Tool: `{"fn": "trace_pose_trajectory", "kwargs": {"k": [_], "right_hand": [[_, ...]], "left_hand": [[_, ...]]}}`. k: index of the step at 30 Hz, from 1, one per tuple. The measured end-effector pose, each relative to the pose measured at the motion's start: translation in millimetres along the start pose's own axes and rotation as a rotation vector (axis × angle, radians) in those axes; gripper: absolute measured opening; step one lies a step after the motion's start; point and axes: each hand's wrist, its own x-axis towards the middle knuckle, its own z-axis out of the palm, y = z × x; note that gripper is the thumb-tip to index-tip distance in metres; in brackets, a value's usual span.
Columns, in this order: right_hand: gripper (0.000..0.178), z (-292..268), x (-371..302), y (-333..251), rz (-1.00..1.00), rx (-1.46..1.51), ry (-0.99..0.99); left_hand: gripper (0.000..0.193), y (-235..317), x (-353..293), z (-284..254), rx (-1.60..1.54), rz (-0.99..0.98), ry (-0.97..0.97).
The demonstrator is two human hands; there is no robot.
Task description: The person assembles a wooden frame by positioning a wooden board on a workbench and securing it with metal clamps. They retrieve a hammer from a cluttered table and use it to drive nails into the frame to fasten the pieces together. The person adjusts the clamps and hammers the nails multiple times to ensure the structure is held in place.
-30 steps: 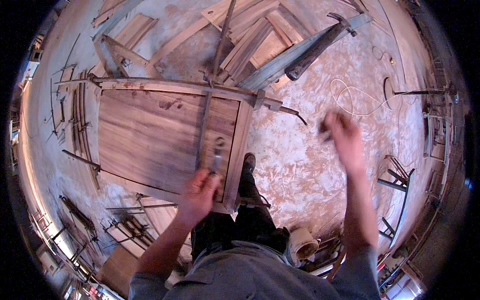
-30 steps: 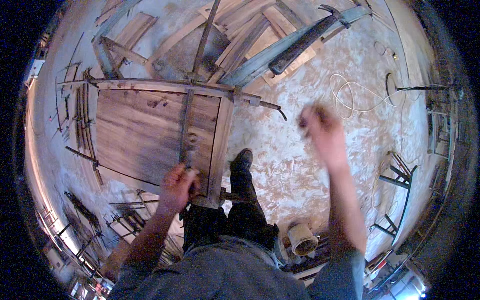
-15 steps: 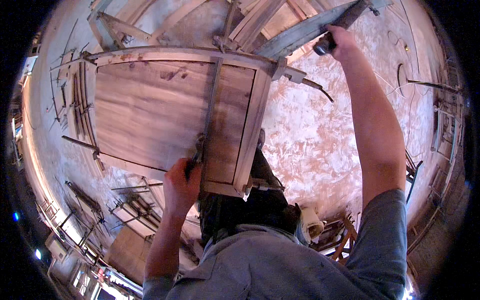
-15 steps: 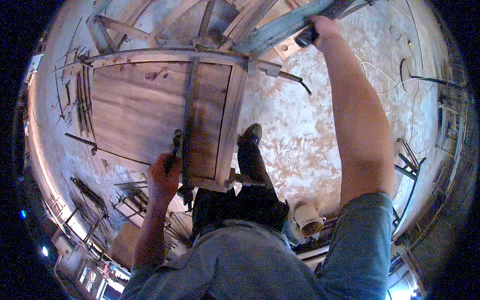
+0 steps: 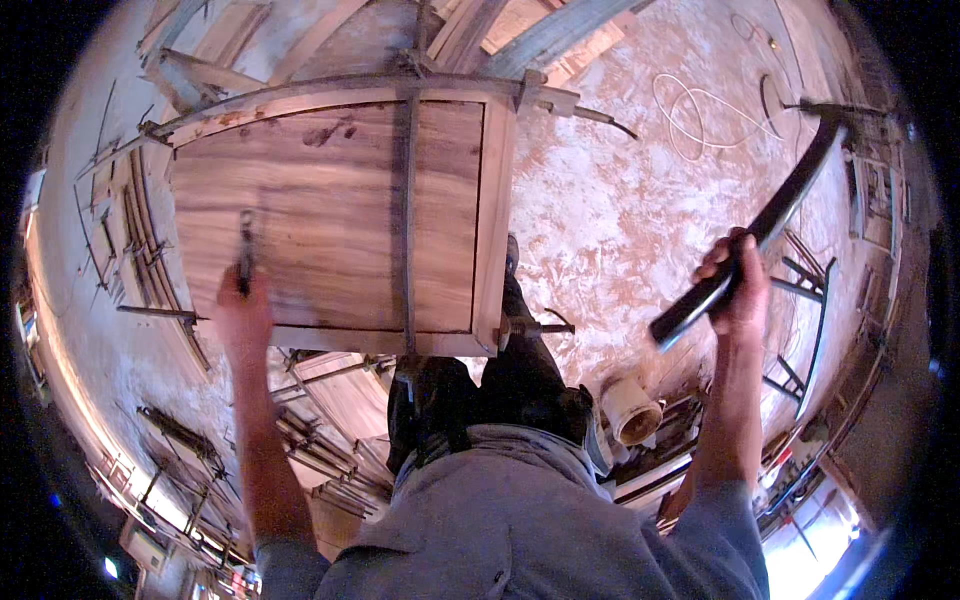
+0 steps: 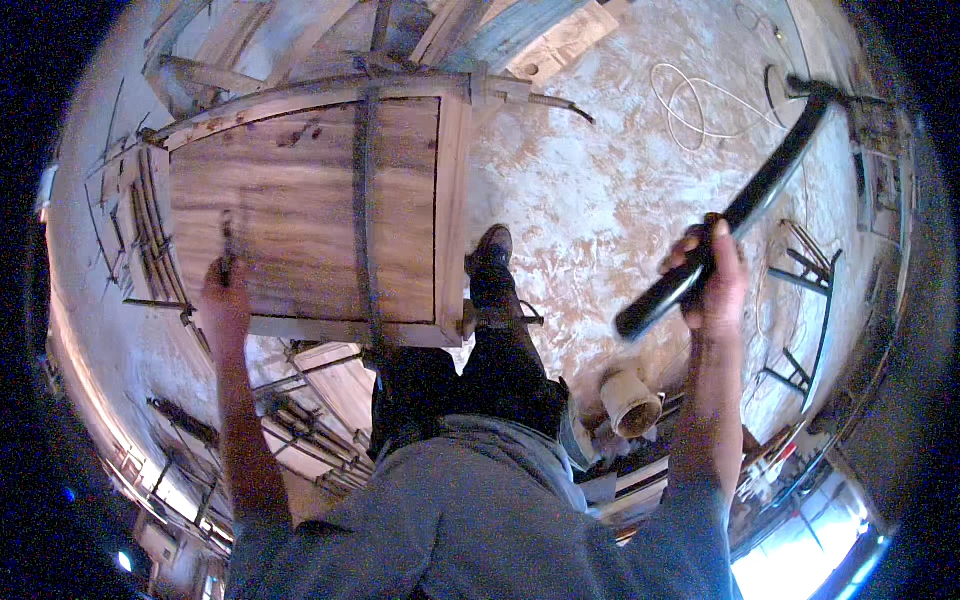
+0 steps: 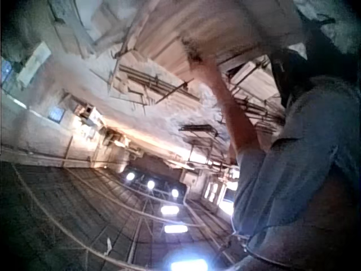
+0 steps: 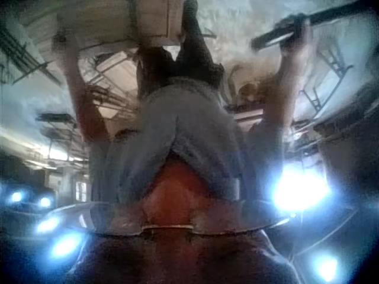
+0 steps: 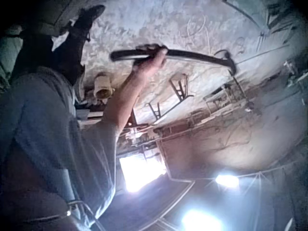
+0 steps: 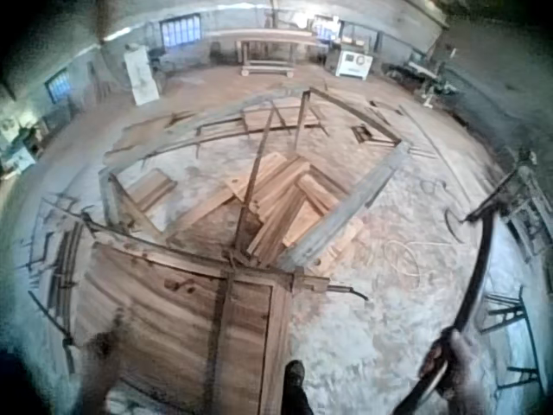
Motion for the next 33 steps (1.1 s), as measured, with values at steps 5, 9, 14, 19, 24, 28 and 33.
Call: {"fn": "trace_pose_trajectory", "kwargs": {"k": [5, 9, 14, 19, 24, 28, 33], "right_hand": [[0.023, -52, -51, 18, 0.129, -0.065, 0.259], [0.027, -30, -115, 63, 0.329, 0.243, 0.199], [0.029, 24, -134, 85, 0.476, 0.073, 0.082], [0.029, 65, -116, 113, 0.645, 0.298, -0.075], [0.033, 89, -100, 121, 0.622, 0.256, -0.149], [0.033, 92, -92, 121, 0.619, 0.235, -0.163], [0.034, 101, -92, 112, 0.644, 0.202, -0.151]], "left_hand": [[0.035, -49, 52, -39, 0.336, 0.056, 0.144], [0.045, -98, 88, -51, 0.449, -0.001, 0.126], [0.057, -111, 115, -48, 0.349, -0.055, 0.017], [0.061, -112, 119, -46, -0.079, -0.138, -0.100], [0.062, -116, 117, -45, 0.032, -0.128, -0.006], [0.065, -106, 113, -51, -0.039, -0.142, -0.092], [0.059, -136, 131, -45, 0.043, -0.211, -0.138]]}}
